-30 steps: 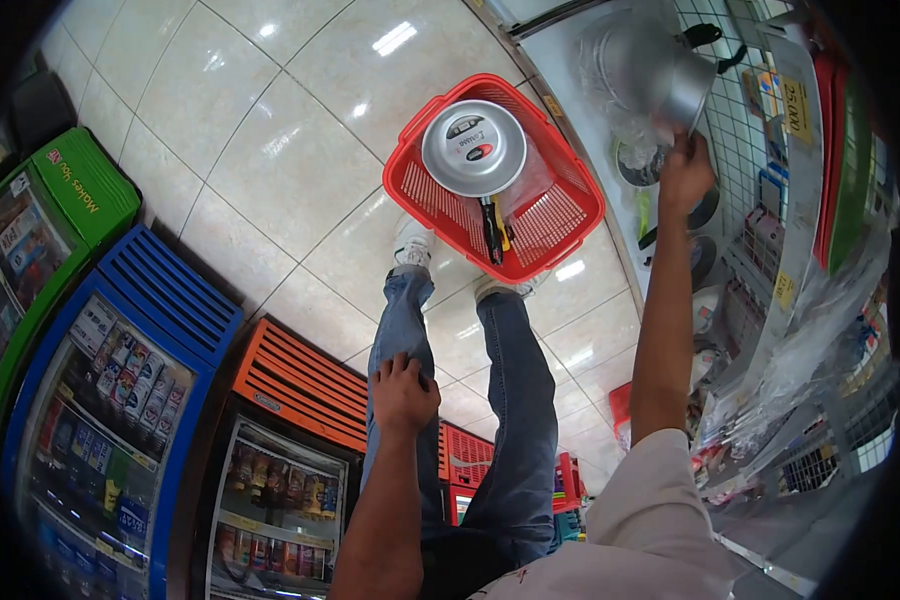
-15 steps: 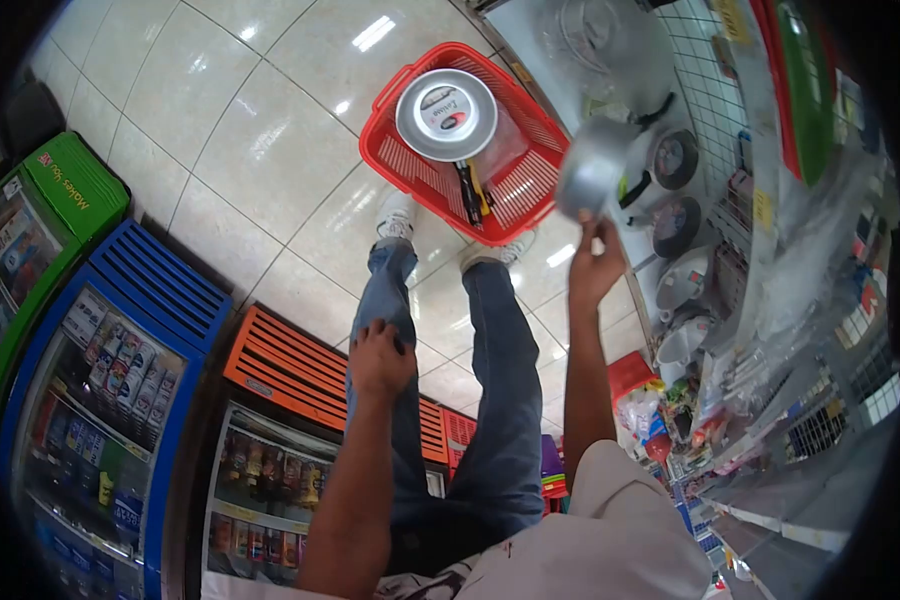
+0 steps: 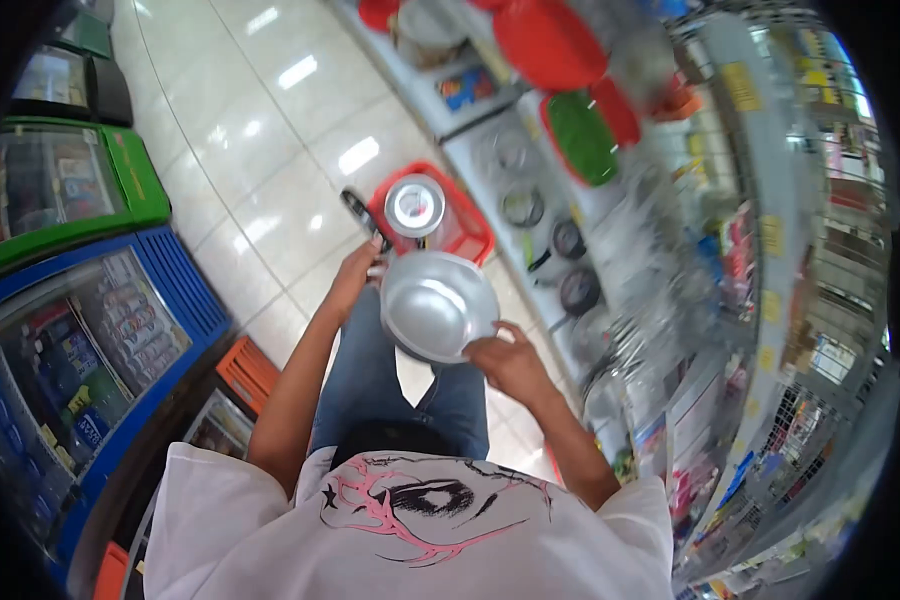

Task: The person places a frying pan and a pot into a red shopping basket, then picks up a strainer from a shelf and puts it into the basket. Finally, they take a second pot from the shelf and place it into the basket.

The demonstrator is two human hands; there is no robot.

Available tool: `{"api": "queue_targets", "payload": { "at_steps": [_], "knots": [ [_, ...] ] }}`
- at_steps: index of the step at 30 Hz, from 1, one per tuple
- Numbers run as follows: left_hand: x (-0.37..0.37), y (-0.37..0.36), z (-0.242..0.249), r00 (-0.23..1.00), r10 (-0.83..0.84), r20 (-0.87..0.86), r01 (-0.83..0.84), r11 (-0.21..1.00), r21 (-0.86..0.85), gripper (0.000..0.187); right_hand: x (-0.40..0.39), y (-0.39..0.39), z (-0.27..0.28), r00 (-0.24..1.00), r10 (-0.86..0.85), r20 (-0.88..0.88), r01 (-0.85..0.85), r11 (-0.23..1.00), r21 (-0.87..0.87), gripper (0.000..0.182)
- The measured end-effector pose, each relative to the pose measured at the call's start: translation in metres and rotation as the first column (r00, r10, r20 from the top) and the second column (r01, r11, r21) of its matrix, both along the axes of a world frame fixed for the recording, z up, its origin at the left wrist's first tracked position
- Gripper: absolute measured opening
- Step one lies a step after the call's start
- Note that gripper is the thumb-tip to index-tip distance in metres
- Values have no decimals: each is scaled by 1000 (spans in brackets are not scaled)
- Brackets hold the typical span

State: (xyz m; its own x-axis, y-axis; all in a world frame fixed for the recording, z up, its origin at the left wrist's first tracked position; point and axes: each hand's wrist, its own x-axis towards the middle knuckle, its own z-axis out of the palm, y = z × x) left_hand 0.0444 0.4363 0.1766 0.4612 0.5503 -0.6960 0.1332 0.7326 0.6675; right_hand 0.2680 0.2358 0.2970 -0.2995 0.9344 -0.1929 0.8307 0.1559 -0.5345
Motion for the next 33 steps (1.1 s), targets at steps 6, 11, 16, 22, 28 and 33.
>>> {"api": "queue_targets", "payload": {
  "at_steps": [6,11,16,22,28,33],
  "knots": [
    [-1,16,116,997,-11,78,7,998,58,33,-23,4,117,982,7,188,-20,998,67,44],
    [-14,11,195,964,31,263,-56,994,90,21,-39,-40,155,811,-565,148,509,808,296,25],
    [-15,-5,245,961,86,263,-136,975,177,23,-89,-86,147,211,-913,-350,966,139,220,22],
    [11,-38,273,934,-19,357,-93,952,292,19,-133,-67,171,-75,-743,-665,782,370,-502,42],
    [15,-107,291,881,-332,336,112,838,534,15,-133,-17,167,-618,-475,-626,338,559,-757,50],
    [-3,-134,308,802,-577,-153,196,13,980,48,-132,-30,180,-755,-422,-502,302,457,-837,56]
  ]
}}
